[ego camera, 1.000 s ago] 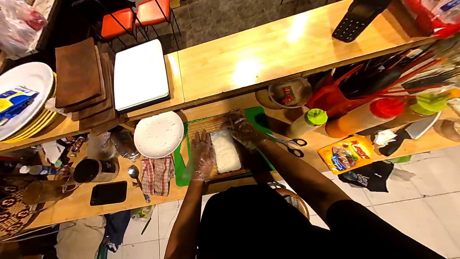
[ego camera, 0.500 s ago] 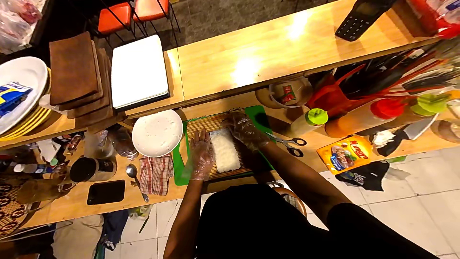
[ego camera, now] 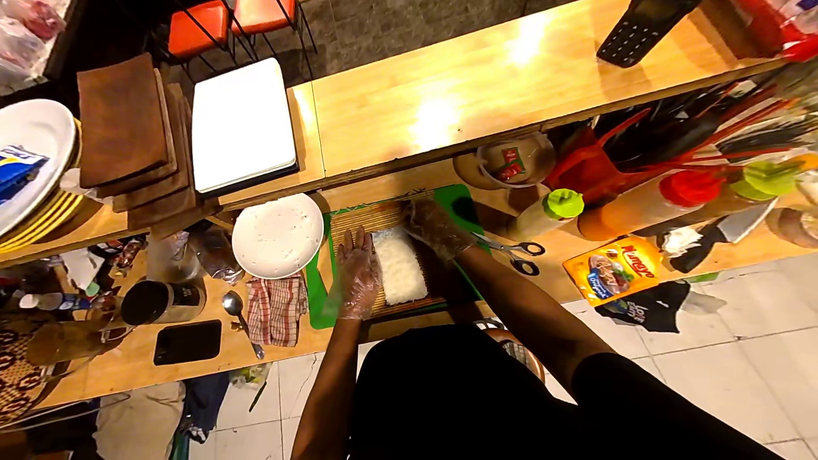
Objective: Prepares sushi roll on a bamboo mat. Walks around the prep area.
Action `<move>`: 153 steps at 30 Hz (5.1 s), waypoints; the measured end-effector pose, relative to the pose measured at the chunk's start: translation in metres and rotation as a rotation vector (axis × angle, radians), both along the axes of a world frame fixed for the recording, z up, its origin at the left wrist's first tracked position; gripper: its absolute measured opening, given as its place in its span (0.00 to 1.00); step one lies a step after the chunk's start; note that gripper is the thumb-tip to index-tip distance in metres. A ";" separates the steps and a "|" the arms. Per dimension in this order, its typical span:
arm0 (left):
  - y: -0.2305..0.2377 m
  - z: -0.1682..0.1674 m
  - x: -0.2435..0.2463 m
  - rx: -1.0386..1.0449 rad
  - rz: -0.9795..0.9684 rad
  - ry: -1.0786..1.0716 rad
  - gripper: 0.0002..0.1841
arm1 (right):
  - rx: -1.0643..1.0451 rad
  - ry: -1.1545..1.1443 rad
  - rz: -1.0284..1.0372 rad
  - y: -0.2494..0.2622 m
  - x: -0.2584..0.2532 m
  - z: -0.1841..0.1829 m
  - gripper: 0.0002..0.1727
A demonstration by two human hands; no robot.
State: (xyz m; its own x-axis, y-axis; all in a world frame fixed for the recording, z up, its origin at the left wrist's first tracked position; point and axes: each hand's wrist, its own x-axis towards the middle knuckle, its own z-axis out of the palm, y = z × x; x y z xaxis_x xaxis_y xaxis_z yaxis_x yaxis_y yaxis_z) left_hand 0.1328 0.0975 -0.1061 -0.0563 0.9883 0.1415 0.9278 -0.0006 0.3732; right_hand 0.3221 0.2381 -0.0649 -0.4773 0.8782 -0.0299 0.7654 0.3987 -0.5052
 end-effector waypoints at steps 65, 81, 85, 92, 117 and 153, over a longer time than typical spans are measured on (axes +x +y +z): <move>-0.007 0.030 0.023 -0.009 -0.202 0.136 0.32 | 0.026 0.056 -0.082 -0.105 0.031 -0.002 0.30; 0.012 0.026 0.053 -0.044 -0.261 0.186 0.32 | -0.015 0.056 -0.073 -0.102 0.034 -0.008 0.35; 0.017 0.026 0.055 -0.055 -0.267 0.200 0.33 | -0.021 0.066 -0.080 -0.103 0.033 -0.011 0.34; 0.024 0.028 0.054 -0.096 -0.303 0.197 0.35 | -0.047 0.094 -0.094 -0.105 0.033 -0.006 0.36; -0.010 0.037 0.009 -0.145 -0.040 -0.063 0.34 | -0.063 -0.007 -0.069 -0.103 0.023 0.004 0.44; -0.003 0.024 -0.009 -0.160 -0.111 -0.168 0.34 | -0.005 -0.166 0.216 -0.088 -0.017 0.039 0.53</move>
